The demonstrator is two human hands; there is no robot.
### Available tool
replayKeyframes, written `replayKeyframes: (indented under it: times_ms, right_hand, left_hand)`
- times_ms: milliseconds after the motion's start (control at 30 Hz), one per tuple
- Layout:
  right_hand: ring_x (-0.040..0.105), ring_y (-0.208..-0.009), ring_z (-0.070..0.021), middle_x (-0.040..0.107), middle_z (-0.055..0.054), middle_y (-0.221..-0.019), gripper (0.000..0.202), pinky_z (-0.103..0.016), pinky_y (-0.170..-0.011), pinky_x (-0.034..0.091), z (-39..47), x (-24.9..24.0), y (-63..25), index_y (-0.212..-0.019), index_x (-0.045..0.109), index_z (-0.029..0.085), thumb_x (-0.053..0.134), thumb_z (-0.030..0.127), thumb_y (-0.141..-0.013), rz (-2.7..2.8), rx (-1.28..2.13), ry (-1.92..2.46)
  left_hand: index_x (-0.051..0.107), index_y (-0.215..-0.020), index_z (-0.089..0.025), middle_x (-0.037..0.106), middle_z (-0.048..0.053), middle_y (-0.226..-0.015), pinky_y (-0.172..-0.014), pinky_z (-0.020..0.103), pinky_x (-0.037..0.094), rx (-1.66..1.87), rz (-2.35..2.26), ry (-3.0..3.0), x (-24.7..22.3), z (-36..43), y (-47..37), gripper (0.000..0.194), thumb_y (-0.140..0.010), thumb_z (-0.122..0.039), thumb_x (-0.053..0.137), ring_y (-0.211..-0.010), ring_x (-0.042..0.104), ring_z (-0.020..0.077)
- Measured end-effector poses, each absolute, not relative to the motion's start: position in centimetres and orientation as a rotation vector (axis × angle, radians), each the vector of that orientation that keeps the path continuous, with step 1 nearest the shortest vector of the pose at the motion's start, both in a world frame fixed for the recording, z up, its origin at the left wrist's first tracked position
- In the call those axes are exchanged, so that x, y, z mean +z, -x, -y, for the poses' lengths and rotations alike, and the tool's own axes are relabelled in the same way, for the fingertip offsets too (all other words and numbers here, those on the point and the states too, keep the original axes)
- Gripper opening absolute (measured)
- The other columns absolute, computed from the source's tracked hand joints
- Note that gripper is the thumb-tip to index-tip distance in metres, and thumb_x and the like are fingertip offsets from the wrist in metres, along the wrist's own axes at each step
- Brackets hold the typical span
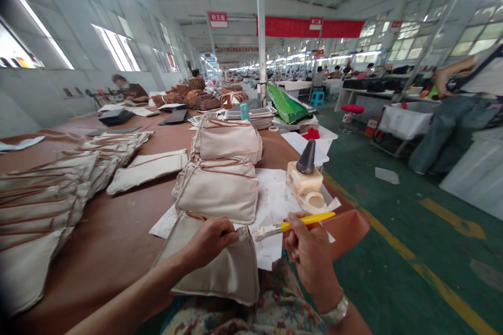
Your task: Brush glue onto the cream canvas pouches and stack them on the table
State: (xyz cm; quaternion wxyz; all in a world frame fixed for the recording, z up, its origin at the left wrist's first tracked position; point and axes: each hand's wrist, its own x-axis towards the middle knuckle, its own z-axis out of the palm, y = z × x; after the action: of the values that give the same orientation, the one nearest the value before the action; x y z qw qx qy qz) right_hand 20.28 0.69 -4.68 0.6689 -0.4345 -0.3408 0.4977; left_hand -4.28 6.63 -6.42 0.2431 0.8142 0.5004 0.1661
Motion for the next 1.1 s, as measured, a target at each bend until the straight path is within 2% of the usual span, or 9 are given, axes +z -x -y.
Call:
replayKeyframes:
  times_ms: [167,333,467,600,767,933,1100]
  right_hand:
    - [0.032,-0.041,-0.0114,0.039,0.007,-0.050,0.040,-0.022,-0.039,0.027,-1.7,-5.6,-18.2,-0.081,0.053,0.020,0.066,0.056,-0.093,1.002,1.039,1.034]
    - [0.046,-0.053,-0.0156,0.052,0.001,-0.058,0.036,-0.025,-0.050,0.035,-2.2,-5.4,-18.6,-0.078,0.061,0.019,0.076,0.050,-0.087,1.211,0.765,1.137]
    - [0.053,-0.060,-0.0182,0.057,-0.001,-0.065,0.031,-0.027,-0.056,0.040,-1.2,-4.3,-19.6,-0.083,0.062,0.019,0.065,0.047,-0.096,1.234,0.576,1.167]
    - [0.054,-0.057,-0.0170,0.057,0.001,-0.067,0.020,-0.026,-0.054,0.041,-0.4,-4.3,-18.8,-0.090,0.059,0.020,0.054,0.034,-0.103,1.464,0.409,1.077]
    - [0.055,-0.058,-0.0162,0.057,0.001,-0.071,0.015,-0.026,-0.056,0.041,0.1,-4.3,-18.8,-0.089,0.058,0.020,0.055,0.026,-0.102,1.542,0.290,1.050]
    - [0.062,-0.071,-0.0190,0.062,-0.002,-0.083,0.007,-0.029,-0.068,0.047,1.1,-4.3,-18.5,-0.098,0.057,0.021,0.052,0.018,-0.101,1.662,0.246,0.933]
    - [0.062,-0.068,-0.0195,0.063,-0.002,-0.080,0.009,-0.030,-0.066,0.047,1.0,-5.3,-19.1,-0.097,0.057,0.021,0.051,0.015,-0.100,1.759,0.203,0.901]
  left_hand:
    - [0.054,-0.068,-0.017,0.057,-0.001,-0.070,-0.062,0.023,0.033,0.604,-1.410,-2.215,-6.1,-4.8,3.6,0.018,-0.082,-0.021,0.063,-0.067,0.051,0.0126]
    - [0.049,-0.071,-0.018,0.059,0.000,-0.078,-0.066,0.023,0.037,0.696,-1.185,-2.310,-5.8,-3.3,3.2,0.020,-0.089,-0.021,0.058,-0.072,0.053,0.0126]
    - [0.047,-0.070,-0.018,0.058,-0.001,-0.076,-0.064,0.022,0.035,0.715,-1.212,-2.291,-5.9,-3.2,3.1,0.021,-0.088,-0.018,0.058,-0.069,0.052,0.0117]
    - [0.047,-0.070,-0.018,0.057,-0.002,-0.074,-0.063,0.022,0.035,0.744,-1.206,-2.263,-5.9,-3.2,2.8,0.023,-0.089,-0.020,0.059,-0.068,0.051,0.0111]
    - [0.048,-0.072,-0.019,0.061,-0.001,-0.079,-0.066,0.023,0.038,0.772,-1.150,-2.246,-5.8,-2.5,3.0,0.022,-0.091,-0.022,0.058,-0.072,0.054,0.0120]
    - [0.048,-0.071,-0.019,0.061,-0.001,-0.076,-0.066,0.023,0.037,0.783,-1.233,-2.236,-6.1,-2.4,3.3,0.022,-0.090,-0.023,0.059,-0.070,0.054,0.0124]
    - [0.049,-0.071,-0.018,0.061,-0.001,-0.076,-0.066,0.025,0.038,0.795,-1.213,-2.273,-6.2,-2.0,3.6,0.023,-0.092,-0.025,0.057,-0.069,0.053,0.0123]
